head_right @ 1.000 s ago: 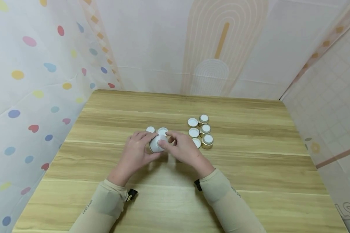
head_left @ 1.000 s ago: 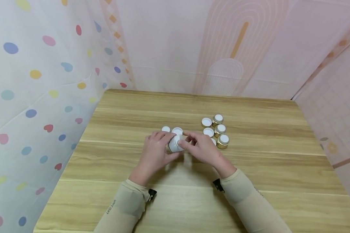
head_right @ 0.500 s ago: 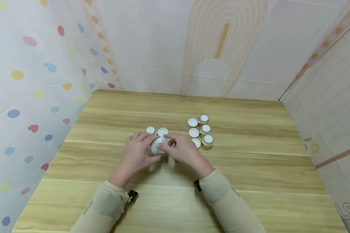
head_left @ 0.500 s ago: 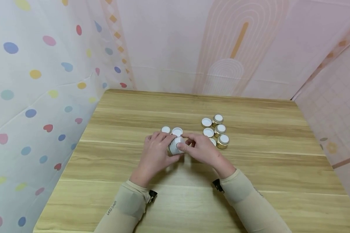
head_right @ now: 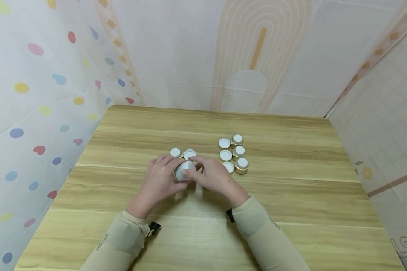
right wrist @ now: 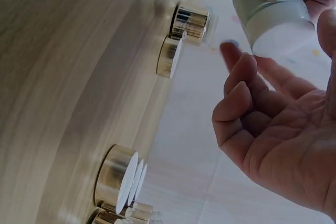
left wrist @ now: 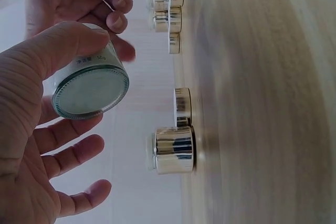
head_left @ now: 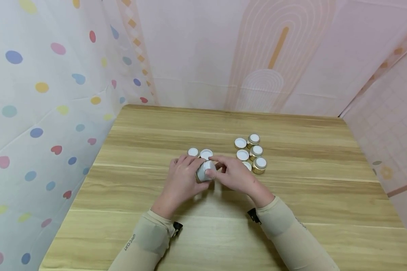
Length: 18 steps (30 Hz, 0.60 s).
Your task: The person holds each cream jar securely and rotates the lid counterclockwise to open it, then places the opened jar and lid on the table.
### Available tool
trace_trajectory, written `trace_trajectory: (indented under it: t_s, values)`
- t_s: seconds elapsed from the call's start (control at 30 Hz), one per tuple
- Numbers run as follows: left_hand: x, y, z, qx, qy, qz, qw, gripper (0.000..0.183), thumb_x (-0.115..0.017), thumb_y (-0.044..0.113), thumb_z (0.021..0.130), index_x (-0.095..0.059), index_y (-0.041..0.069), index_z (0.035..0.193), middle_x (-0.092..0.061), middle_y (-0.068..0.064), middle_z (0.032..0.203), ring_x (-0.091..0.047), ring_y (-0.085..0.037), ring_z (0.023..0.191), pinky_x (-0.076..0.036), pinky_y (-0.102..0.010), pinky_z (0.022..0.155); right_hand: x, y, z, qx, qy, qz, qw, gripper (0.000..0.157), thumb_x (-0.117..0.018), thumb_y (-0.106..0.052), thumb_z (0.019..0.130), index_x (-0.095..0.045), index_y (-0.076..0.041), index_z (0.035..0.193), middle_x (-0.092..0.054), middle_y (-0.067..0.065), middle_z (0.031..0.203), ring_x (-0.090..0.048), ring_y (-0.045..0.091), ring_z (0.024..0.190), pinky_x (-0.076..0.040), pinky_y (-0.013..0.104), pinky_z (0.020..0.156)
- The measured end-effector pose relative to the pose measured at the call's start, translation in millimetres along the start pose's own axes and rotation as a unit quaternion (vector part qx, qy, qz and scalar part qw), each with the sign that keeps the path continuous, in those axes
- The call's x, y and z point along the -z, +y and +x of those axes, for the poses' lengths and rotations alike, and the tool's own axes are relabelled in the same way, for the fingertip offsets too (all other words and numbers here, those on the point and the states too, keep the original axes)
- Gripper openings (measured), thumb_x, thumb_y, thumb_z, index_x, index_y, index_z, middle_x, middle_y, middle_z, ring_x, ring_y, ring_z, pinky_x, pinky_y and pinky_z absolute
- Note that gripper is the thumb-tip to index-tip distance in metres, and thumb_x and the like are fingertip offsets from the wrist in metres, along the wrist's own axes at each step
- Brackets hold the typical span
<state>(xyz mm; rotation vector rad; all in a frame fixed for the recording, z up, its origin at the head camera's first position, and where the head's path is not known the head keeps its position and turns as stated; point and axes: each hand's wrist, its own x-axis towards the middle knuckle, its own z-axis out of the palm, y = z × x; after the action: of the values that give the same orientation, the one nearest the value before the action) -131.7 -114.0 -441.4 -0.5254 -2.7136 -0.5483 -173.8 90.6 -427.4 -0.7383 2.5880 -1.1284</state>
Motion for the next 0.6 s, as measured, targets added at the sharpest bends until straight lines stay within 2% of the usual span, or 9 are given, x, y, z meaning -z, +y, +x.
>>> trace_trajectory:
  t_s: [0.13,0.27,0.33,0.5,0.6]
  values:
    - [-0.6,0.2,1.0,-0.001,-0.003,0.011,0.9999,0.063,-0.098,0.037,0.071,-0.072,0.014,0.123,-0.076,-0.009,0.118,-0.065,-0.032,0.110,-0.050,-0.058,0.095,0.9,0.5,0.7,0.019,-0.008,0.008,1.000,0.053,-0.077,-0.037,0.100,-0.067,-0.009,0.144,-0.079,0.009,0.111,-0.064,0.009,0.080,-0.053,0.026,0.071]
    - [-1.0,-0.4,1.0,0.001,0.000,0.023,0.9997,0.062,-0.097,0.037,0.072,-0.073,0.013,0.123,-0.076,-0.010,0.118,-0.066,-0.034,0.112,-0.051,-0.059,0.095,2.0,0.0,0.2,0.027,-0.016,0.003,1.000,0.065,-0.080,-0.037,0.098,-0.059,-0.007,0.151,-0.076,0.015,0.125,-0.066,0.009,0.078,-0.055,0.026,0.068]
    - [-0.6,-0.2,0.9,0.001,0.002,0.025,0.9997,0.062,-0.097,0.038,0.072,-0.073,0.013,0.122,-0.076,-0.010,0.118,-0.066,-0.034,0.112,-0.051,-0.059,0.095,2.1,0.0,0.1,0.019,-0.017,-0.006,1.000,0.068,-0.077,-0.041,0.099,-0.057,-0.006,0.153,-0.076,0.015,0.125,-0.067,0.009,0.079,-0.055,0.027,0.070]
    - [0.7,0.7,0.6,0.003,-0.007,0.023,0.9997,0.063,-0.098,0.039,0.071,-0.072,0.015,0.123,-0.076,-0.008,0.120,-0.065,-0.031,0.111,-0.050,-0.057,0.095,0.1,-0.2,1.5,0.004,-0.017,-0.019,1.000,0.052,-0.069,-0.045,0.104,-0.067,-0.011,0.143,-0.079,0.007,0.101,-0.065,0.010,0.080,-0.054,0.029,0.071]
    - [1.1,1.1,-0.3,0.007,-0.013,0.024,0.9996,0.064,-0.098,0.039,0.071,-0.072,0.016,0.124,-0.075,-0.008,0.121,-0.064,-0.031,0.111,-0.050,-0.057,0.095,-1.1,-0.4,1.7,0.003,-0.019,-0.017,1.000,0.049,-0.071,-0.044,0.103,-0.069,-0.012,0.140,-0.078,0.004,0.097,-0.064,0.009,0.077,-0.053,0.028,0.069]
